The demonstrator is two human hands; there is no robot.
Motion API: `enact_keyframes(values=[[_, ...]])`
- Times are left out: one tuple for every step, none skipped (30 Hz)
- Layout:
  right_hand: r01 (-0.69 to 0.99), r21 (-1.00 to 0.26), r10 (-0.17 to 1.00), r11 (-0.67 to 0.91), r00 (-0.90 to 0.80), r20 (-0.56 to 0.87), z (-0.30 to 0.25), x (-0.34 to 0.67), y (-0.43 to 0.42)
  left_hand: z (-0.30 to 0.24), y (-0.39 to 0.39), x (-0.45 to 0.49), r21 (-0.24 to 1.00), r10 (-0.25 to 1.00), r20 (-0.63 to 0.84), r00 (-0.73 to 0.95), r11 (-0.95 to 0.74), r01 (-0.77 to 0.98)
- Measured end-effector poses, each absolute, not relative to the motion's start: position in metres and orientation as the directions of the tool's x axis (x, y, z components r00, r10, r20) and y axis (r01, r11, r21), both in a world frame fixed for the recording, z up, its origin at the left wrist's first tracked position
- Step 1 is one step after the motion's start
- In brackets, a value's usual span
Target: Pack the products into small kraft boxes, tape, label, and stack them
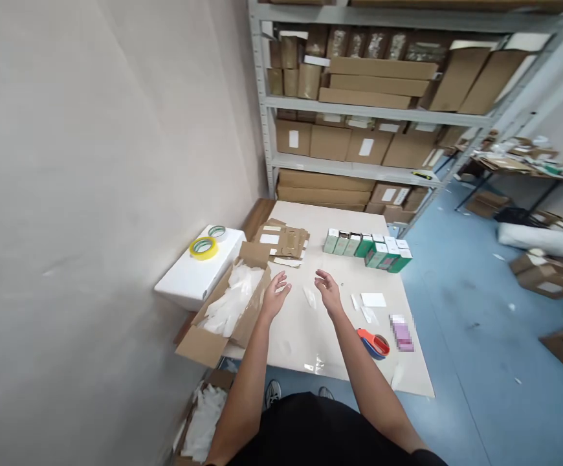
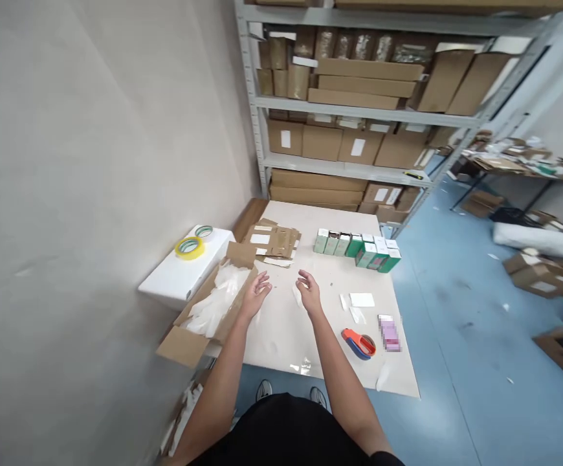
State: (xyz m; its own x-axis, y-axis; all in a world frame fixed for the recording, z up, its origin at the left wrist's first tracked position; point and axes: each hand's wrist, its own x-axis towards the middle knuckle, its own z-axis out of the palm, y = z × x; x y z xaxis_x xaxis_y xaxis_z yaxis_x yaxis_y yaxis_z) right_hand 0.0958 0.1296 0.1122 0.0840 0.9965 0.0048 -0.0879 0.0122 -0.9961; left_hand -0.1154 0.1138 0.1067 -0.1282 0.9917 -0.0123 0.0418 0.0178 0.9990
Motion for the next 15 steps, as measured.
enact_keyframes(values=[[-0.074, -0.997, 0.992, 0.015, 0.124, 0.006, 0.109, 0.100, 0.129, 0.107, 0.121, -0.111, 0.999, 0.996, -0.013, -0.084, 0.017, 0.048], [-0.058, -0.998, 0.987, 0.013, 0.163, 0.004, 0.105, 0.106, 0.128, 0.105, 0.128, -0.105, 0.998, 0.999, -0.020, -0.038, 0.022, 0.054], [-0.040, -0.999, 0.980, 0.008, 0.200, 0.000, 0.098, 0.113, 0.125, 0.103, 0.133, -0.097, 0.998, 0.999, -0.033, 0.007, 0.032, 0.062], [-0.020, -1.000, 0.972, -0.002, 0.236, -0.007, 0.089, 0.121, 0.122, 0.099, 0.137, -0.089, 0.996, 0.997, -0.051, 0.052, 0.047, 0.070], [0.003, -1.000, 0.961, -0.020, 0.275, -0.019, 0.078, 0.131, 0.116, 0.094, 0.139, -0.079, 0.995, 0.993, -0.072, 0.095, 0.065, 0.077], [0.029, -0.998, 0.948, -0.050, 0.317, -0.038, 0.066, 0.142, 0.110, 0.088, 0.140, -0.069, 0.993, 0.986, -0.093, 0.139, 0.082, 0.084], [0.058, -0.994, 0.928, -0.092, 0.366, -0.065, 0.052, 0.154, 0.101, 0.082, 0.140, -0.059, 0.991, 0.977, -0.113, 0.181, 0.098, 0.089], [0.089, -0.985, 0.901, -0.151, 0.422, -0.100, 0.037, 0.167, 0.092, 0.075, 0.138, -0.049, 0.990, 0.966, -0.129, 0.223, 0.111, 0.093], [0.119, -0.967, 0.864, -0.223, 0.483, -0.140, 0.021, 0.181, 0.081, 0.068, 0.136, -0.039, 0.988, 0.954, -0.145, 0.263, 0.123, 0.097], [0.145, -0.941, 0.817, -0.305, 0.548, -0.180, 0.006, 0.196, 0.069, 0.060, 0.133, -0.030, 0.985, 0.941, -0.162, 0.298, 0.137, 0.103], [0.163, -0.908, 0.764, -0.387, 0.608, -0.217, -0.009, 0.211, 0.057, 0.053, 0.130, -0.022, 0.982, 0.928, -0.181, 0.325, 0.153, 0.112], [0.179, -0.872, 0.720, -0.455, 0.650, -0.243, -0.023, 0.225, 0.045, 0.045, 0.126, -0.014, 0.978, 0.916, -0.203, 0.345, 0.171, 0.122], [0.199, -0.835, 0.691, -0.513, 0.673, -0.264, -0.036, 0.239, 0.034, 0.038, 0.123, -0.008, 0.973, 0.906, -0.226, 0.358, 0.190, 0.133], [0.221, -0.797, 0.671, -0.562, 0.685, -0.283, -0.048, 0.251, 0.024, 0.030, 0.119, -0.002, 0.968, 0.898, -0.246, 0.365, 0.207, 0.142], [0.254, -0.769, 0.675, -0.587, 0.679, -0.290, -0.058, 0.262, 0.016, 0.023, 0.116, 0.002, 0.964, 0.892, -0.262, 0.368, 0.221, 0.150]])
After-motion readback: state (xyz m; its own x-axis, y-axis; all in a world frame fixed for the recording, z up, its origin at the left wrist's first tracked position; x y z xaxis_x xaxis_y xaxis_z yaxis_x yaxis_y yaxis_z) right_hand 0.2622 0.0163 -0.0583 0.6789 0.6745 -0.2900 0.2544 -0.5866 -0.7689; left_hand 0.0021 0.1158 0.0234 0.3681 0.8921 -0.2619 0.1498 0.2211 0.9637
